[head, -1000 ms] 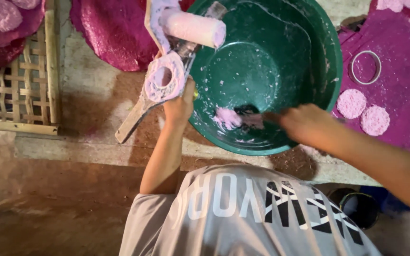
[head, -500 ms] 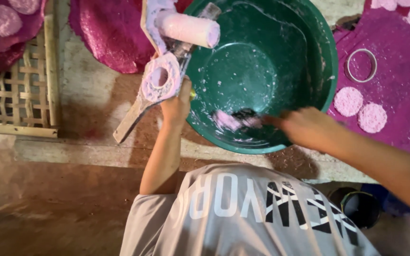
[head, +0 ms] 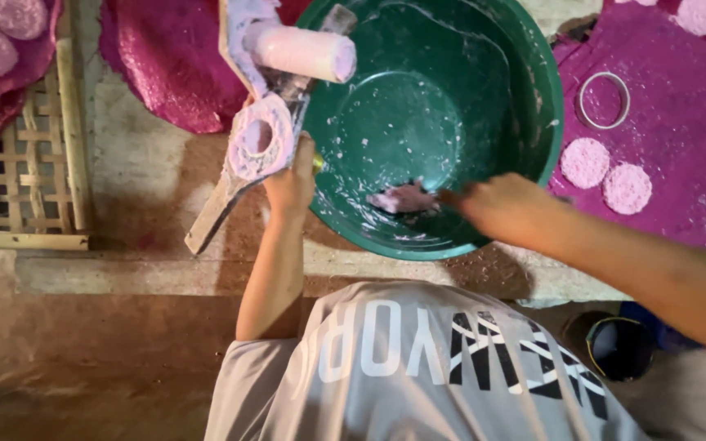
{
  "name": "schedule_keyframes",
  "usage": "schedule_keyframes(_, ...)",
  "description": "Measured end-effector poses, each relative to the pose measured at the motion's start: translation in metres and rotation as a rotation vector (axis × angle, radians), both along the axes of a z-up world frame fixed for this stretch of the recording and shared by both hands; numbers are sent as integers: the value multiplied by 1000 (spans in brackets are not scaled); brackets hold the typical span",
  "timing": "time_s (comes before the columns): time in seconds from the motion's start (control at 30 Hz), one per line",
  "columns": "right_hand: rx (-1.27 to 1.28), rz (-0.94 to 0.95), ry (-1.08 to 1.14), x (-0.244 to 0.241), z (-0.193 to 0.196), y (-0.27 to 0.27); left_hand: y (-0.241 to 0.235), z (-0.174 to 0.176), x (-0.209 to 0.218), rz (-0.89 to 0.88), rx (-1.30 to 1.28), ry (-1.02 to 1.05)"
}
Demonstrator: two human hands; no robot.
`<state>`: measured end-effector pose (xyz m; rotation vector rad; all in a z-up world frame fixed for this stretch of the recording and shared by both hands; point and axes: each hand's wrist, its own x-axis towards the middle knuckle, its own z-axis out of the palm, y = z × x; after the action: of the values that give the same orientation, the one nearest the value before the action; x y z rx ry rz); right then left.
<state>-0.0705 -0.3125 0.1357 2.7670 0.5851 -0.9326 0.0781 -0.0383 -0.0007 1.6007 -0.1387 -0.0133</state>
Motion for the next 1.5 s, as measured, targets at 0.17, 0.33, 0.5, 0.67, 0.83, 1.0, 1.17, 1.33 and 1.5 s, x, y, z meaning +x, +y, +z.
schedule_keyframes(0.17, -63, -174, 194, -15, 1, -15, 3, -3, -1, -15, 33, -207)
schedule_keyframes(0.33, -81, -93, -112, -27, -6, -25, -2, -4, 1, -17, 17, -71)
schedule_keyframes(0.5, -48, -130, -95, -37, -21, -13, 0, 1, -1, -15, 22, -72)
schedule_keyframes(0.67, -110, -227, -260, -32, -19, -14, -3, 3, 2, -44, 21, -168)
schedule_keyframes(0.83, -142, -335, -419, -32, 11, -33, 4, 23, 5, -61, 5, -142)
schedule_keyframes(1.0, 360, -419, -687, -55, 72, -62, -7, 92, 23, -37, 34, -380)
schedule_keyframes(1.17, 591, -472, -676, -43, 92, -34, -21, 151, -1, -267, 431, -649)
schedule_keyframes(1.33, 1, -350, -524, -22, 141, -9, -25, 153, -13, -391, 744, -632)
schedule_keyframes(1.5, -104, 37, -615, 0, 116, 41, -42, 120, -13, -453, 730, -695)
